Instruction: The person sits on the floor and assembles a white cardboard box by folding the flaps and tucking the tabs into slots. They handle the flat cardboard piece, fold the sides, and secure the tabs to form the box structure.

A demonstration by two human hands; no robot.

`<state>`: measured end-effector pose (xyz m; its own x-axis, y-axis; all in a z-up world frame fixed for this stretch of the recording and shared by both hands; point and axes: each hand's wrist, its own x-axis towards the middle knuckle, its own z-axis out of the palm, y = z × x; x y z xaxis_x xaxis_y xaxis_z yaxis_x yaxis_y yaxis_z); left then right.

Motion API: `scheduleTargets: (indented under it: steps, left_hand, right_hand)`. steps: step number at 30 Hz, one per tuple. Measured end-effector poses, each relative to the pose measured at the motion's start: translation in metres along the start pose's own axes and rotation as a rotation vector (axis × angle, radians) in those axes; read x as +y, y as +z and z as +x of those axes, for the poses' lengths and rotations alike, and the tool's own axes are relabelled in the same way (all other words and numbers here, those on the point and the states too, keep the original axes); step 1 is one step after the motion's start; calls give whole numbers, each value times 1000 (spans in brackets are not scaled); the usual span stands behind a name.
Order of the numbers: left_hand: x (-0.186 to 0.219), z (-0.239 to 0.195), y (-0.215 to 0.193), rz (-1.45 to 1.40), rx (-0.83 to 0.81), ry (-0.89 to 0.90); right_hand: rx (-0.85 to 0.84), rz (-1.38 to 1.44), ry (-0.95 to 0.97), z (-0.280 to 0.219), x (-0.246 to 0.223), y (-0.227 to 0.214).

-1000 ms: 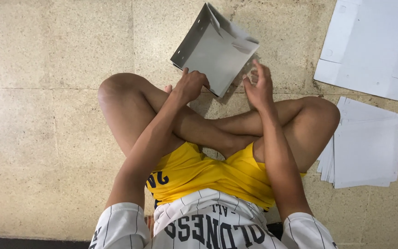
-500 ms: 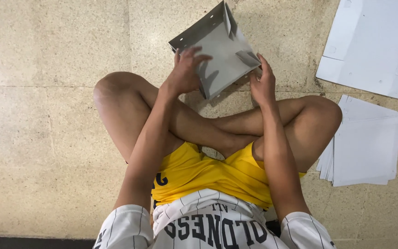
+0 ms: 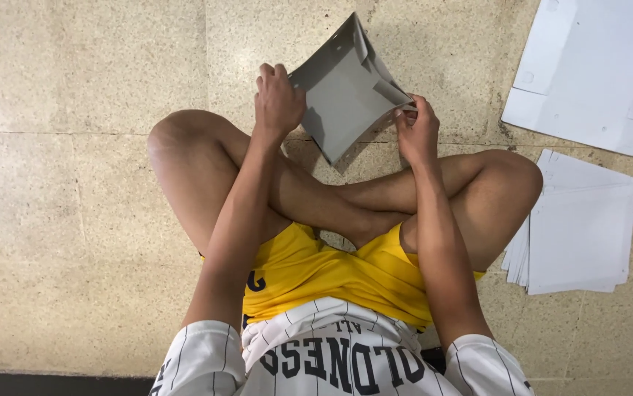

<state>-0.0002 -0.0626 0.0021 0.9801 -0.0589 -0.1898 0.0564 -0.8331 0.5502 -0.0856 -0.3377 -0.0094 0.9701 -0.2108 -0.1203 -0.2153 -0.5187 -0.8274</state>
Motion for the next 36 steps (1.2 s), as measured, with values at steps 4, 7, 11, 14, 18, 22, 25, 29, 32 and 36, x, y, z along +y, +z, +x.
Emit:
scheduleTargets:
  steps: [4, 7, 11, 14, 18, 22, 25, 29, 32, 36]
  left_hand:
    - [2, -5, -16, -23, -134, 14]
    - [18, -11, -35, -72, -348, 22]
    - [22, -15, -33, -132, -262, 310]
    - [23, -14, -29, -127, -227, 405]
    - [-3, -1, 19, 272, -213, 383]
    - [7, -10, 14, 385, -205, 391]
    - [43, -51, -12, 792, -90, 439]
    - [16, -60, 33, 578, 90, 959]
    - [5, -58, 59, 346, -202, 837]
    - [7, -42, 47, -136, 2, 764]
  right_hand:
    - [59, -31, 18, 4, 17, 4]
    - [118, 3, 67, 7, 20, 3]
    - [213, 87, 95, 5, 22, 1]
    - [236, 139, 157, 8, 30, 4]
    - [177, 155, 111, 1, -7, -1]
    - [173, 112, 142, 1, -3, -2]
    - [198, 210, 265, 1, 21, 2]
    - [335, 355, 99, 10, 30, 1]
    - [523, 467, -49, -8, 23, -12]
    - [653, 448, -61, -74, -26, -32]
